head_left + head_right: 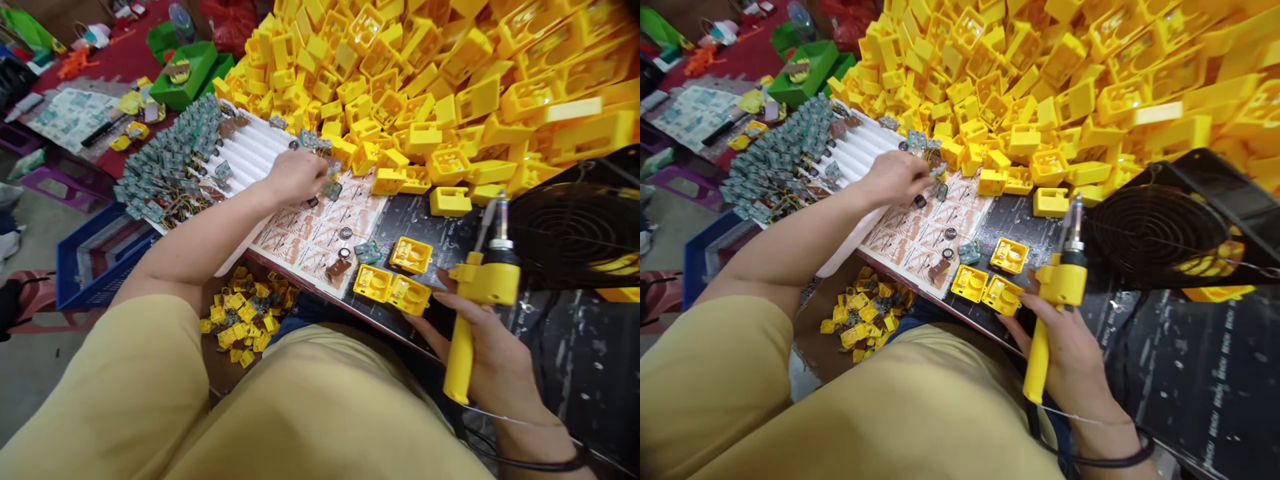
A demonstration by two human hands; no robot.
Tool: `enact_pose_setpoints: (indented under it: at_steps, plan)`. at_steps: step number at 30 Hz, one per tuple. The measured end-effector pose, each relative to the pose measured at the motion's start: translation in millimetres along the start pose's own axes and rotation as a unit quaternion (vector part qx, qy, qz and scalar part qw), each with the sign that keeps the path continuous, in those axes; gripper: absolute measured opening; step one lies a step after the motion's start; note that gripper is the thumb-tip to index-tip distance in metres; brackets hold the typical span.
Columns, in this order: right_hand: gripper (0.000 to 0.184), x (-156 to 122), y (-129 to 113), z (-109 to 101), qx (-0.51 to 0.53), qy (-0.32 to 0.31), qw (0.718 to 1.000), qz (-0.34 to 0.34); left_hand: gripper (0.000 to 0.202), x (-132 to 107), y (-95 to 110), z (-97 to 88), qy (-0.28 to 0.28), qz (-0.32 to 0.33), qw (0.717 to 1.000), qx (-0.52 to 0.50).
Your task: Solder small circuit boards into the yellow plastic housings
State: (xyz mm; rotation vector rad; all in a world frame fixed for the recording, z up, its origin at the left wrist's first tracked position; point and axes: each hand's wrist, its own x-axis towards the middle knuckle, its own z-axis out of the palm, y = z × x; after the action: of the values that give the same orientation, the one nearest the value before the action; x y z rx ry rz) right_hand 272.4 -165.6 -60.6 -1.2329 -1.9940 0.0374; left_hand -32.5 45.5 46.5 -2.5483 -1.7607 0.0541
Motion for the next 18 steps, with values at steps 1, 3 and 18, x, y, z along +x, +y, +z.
enact_pose_setpoints:
  at_steps: [1,3,18]
  plan:
    - [0.066,3,0,1,-0.003,0.000,1.000,-0.014,0.019,4,-6,-4.3,0.003,0.010,1.000,-0.027]
    - [0.075,8,0,0,-0.006,0.000,0.999,-0.032,0.021,6,-14,-17.3,0.038,0.045,0.994,-0.096]
    - [0.059,10,-12,6,-0.020,0.018,1.000,-0.013,0.031,-1,69,4.8,-0.243,0.103,0.743,-0.615]
